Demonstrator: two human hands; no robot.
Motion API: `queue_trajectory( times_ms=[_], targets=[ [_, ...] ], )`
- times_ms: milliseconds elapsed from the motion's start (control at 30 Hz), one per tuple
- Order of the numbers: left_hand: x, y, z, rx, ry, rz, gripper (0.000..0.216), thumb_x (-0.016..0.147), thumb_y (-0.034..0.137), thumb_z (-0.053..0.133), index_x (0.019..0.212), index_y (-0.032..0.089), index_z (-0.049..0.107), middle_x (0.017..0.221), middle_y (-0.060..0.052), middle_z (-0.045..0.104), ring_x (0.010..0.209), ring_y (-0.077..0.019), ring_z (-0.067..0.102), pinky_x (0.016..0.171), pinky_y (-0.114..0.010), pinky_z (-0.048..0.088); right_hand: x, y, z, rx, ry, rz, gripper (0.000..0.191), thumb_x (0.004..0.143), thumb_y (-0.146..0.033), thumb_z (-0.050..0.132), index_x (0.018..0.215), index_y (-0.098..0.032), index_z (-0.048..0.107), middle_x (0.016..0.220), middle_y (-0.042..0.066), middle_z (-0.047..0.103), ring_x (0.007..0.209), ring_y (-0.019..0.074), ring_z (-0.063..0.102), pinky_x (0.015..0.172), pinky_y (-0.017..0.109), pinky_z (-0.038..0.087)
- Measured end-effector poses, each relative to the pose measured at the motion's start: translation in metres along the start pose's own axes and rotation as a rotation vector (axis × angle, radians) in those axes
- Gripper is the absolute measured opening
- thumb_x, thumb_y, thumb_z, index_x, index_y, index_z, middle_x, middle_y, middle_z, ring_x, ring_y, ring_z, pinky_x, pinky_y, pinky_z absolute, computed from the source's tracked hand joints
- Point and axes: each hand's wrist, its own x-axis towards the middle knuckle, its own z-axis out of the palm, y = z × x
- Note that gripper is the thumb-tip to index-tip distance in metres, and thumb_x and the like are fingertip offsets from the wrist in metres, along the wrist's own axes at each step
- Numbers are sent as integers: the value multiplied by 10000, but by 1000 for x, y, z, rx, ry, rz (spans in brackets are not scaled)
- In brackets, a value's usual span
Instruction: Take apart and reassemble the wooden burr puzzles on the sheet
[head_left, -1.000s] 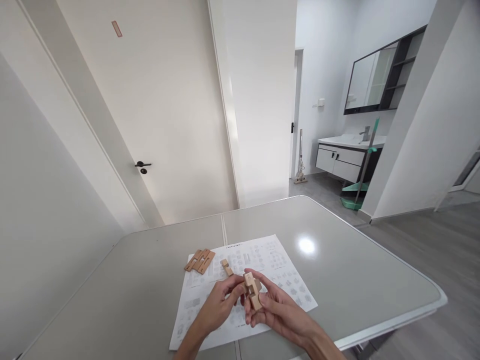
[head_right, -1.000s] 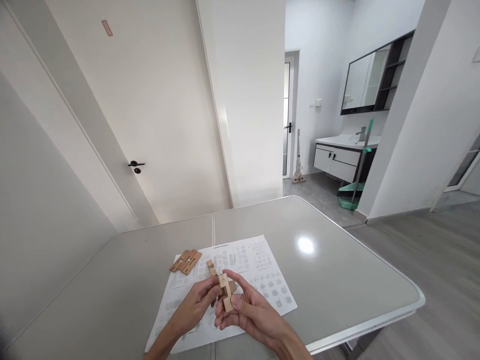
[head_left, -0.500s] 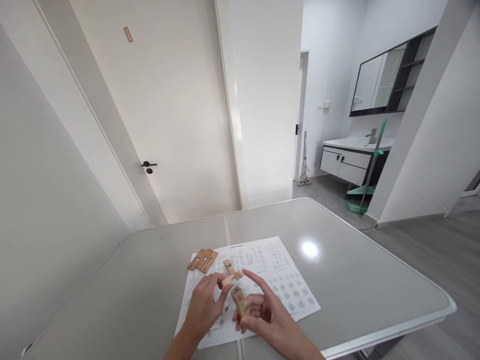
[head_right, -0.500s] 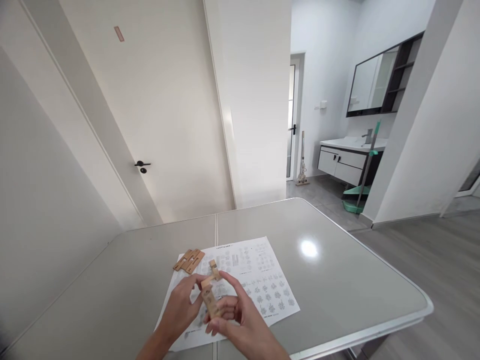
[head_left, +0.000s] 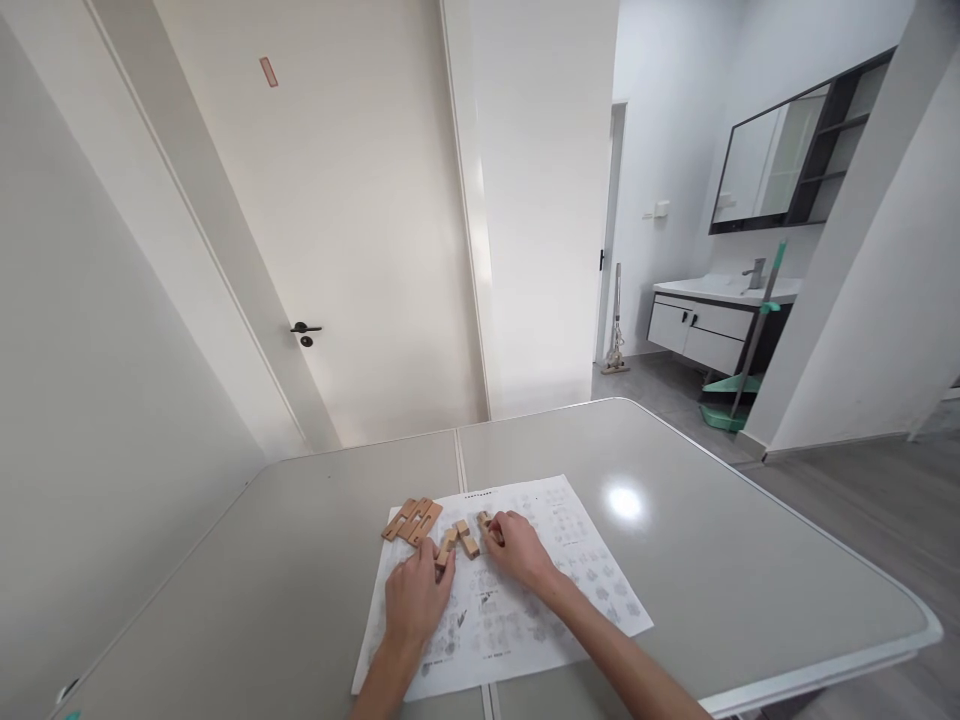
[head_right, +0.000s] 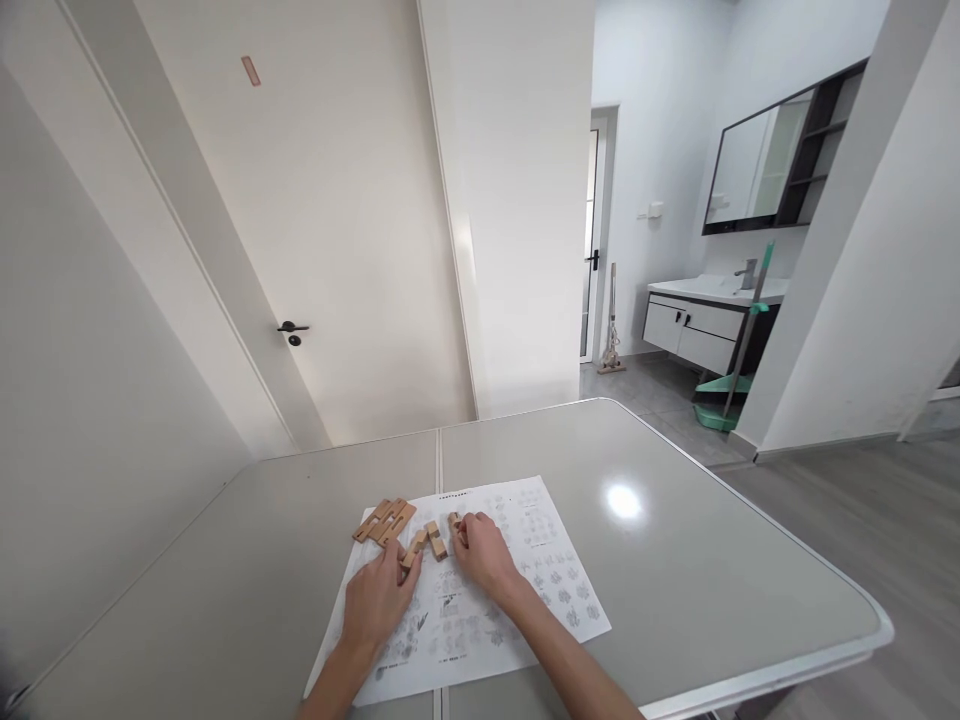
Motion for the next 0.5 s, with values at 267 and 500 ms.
queue_trajectory(
  times_ms=[267,500],
  targets=[
    [-3,-6,-9,-116,-132,40,461,905,489,549,1280,224,507,989,-42,728,856,-248,721,709,-319,497,-9,3,-9,103,-93,-128,225,953,-303,551,1088,-200,698,1099,99,720,896,224,702,814,304,532],
    [26,-8,-10,-193,-202,183,792,743,592,730,1416,263,472,1529,-100,494,1278,-351,582,894,-399,532,-86,31,-52,218,-13,-45,298,1004,-445,447,1055,-222,638,1005,86,738,828,233,718,701,327,563]
  ],
)
